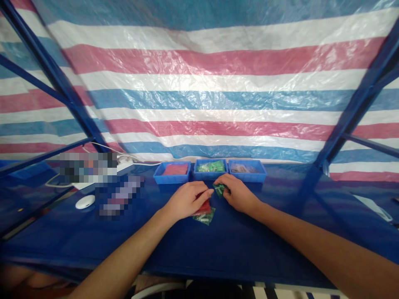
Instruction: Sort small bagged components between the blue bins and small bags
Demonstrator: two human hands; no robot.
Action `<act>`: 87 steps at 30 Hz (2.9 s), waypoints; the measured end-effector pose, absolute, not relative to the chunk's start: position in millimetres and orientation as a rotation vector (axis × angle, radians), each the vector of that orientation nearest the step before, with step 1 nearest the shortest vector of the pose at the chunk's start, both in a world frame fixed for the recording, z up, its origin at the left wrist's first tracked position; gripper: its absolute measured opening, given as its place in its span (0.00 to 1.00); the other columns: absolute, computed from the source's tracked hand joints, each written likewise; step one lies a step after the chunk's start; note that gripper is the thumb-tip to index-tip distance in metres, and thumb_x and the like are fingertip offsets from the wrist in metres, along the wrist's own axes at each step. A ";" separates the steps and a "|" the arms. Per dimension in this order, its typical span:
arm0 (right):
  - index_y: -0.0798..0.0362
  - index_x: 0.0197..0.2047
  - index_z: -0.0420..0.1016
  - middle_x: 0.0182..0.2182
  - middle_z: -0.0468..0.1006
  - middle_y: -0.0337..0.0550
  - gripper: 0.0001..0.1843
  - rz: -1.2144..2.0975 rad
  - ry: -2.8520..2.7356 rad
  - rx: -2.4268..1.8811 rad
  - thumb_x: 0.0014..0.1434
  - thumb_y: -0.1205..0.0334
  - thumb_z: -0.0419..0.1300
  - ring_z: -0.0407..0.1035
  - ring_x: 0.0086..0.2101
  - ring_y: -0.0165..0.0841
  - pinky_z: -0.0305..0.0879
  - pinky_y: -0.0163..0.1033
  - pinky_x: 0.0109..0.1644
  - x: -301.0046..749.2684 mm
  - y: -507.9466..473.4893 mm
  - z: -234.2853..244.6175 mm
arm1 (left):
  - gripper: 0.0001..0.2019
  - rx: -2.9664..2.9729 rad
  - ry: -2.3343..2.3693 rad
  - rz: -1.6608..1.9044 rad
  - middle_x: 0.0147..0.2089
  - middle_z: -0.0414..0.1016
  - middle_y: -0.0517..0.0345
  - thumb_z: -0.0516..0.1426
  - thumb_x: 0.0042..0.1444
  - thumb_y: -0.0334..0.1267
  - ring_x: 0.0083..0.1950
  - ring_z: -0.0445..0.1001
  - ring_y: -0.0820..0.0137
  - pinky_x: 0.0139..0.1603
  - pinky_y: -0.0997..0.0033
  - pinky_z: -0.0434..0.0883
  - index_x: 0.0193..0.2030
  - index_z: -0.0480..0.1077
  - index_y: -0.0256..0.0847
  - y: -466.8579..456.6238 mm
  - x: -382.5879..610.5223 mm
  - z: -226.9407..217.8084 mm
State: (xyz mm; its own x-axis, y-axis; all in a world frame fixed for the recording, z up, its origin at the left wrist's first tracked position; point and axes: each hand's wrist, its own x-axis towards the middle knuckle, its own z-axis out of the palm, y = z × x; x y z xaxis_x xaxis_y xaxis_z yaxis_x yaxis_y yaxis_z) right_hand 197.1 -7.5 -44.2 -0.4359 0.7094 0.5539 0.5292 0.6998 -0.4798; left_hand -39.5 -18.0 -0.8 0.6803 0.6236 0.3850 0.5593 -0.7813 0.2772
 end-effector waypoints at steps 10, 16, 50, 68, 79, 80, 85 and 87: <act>0.49 0.52 0.75 0.48 0.79 0.49 0.18 0.222 -2.233 -0.969 0.63 0.75 0.55 0.72 0.51 0.43 0.69 0.53 0.60 198.3 -7.0 -43.8 | 0.14 2.702 0.833 0.452 0.36 0.83 0.54 0.56 0.67 0.45 0.36 0.79 0.65 0.39 0.68 0.70 0.39 0.81 0.42 11.5 -25.3 23.4; 0.51 0.50 0.75 0.46 0.79 0.50 0.13 0.239 -2.274 -1.004 0.64 0.71 0.58 0.71 0.49 0.45 0.69 0.54 0.57 201.0 -7.0 -43.8 | 0.15 2.753 0.924 0.536 0.34 0.82 0.53 0.55 0.68 0.46 0.35 0.78 0.62 0.36 0.66 0.69 0.35 0.79 0.42 6.3 4.3 33.4; 0.45 0.56 0.70 0.40 0.81 0.44 0.25 0.938 -1.483 -0.778 0.60 0.50 0.70 0.78 0.39 0.39 0.80 0.46 0.42 202.9 3.4 -49.9 | 0.21 1.916 0.761 1.130 0.40 0.78 0.56 0.62 0.63 0.38 0.40 0.78 0.69 0.43 0.71 0.75 0.63 0.69 0.41 18.9 -5.1 -14.4; 0.47 0.47 0.72 0.37 0.83 0.39 0.24 1.168 -1.386 -0.723 0.53 0.52 0.76 0.79 0.35 0.36 0.82 0.44 0.39 200.7 4.7 -50.1 | 0.18 1.872 0.812 1.124 0.38 0.80 0.57 0.64 0.60 0.37 0.37 0.80 0.69 0.39 0.72 0.76 0.56 0.72 0.40 18.7 -5.8 -15.1; 0.45 0.43 0.68 0.33 0.82 0.40 0.23 1.014 -1.357 -0.898 0.53 0.48 0.74 0.78 0.28 0.40 0.80 0.49 0.36 202.5 3.7 -47.6 | 0.12 2.421 0.883 1.239 0.51 0.75 0.49 0.61 0.64 0.35 0.45 0.77 0.66 0.49 0.64 0.77 0.53 0.76 0.42 2.6 -1.3 -10.7; 0.44 0.43 0.69 0.35 0.82 0.41 0.22 1.011 -1.364 -0.878 0.54 0.48 0.74 0.79 0.31 0.41 0.81 0.49 0.37 202.0 2.4 -46.5 | 0.13 2.444 0.840 1.194 0.52 0.75 0.49 0.61 0.63 0.36 0.47 0.77 0.66 0.49 0.65 0.77 0.55 0.75 0.42 0.4 -0.1 -10.7; 0.44 0.48 0.74 0.41 0.83 0.45 0.17 1.003 -1.432 -0.798 0.62 0.45 0.67 0.80 0.40 0.43 0.82 0.51 0.43 197.7 -5.3 -42.8 | 0.15 2.459 0.901 1.128 0.50 0.77 0.50 0.64 0.61 0.38 0.47 0.77 0.63 0.47 0.66 0.76 0.54 0.75 0.42 -1.3 1.3 -10.1; 0.45 0.49 0.75 0.43 0.83 0.46 0.17 0.988 -1.461 -0.802 0.64 0.44 0.65 0.80 0.38 0.41 0.82 0.50 0.42 196.9 -7.6 -42.7 | 0.11 2.421 0.989 1.146 0.45 0.79 0.51 0.62 0.63 0.39 0.45 0.78 0.64 0.46 0.66 0.75 0.50 0.77 0.41 1.7 -0.7 -9.0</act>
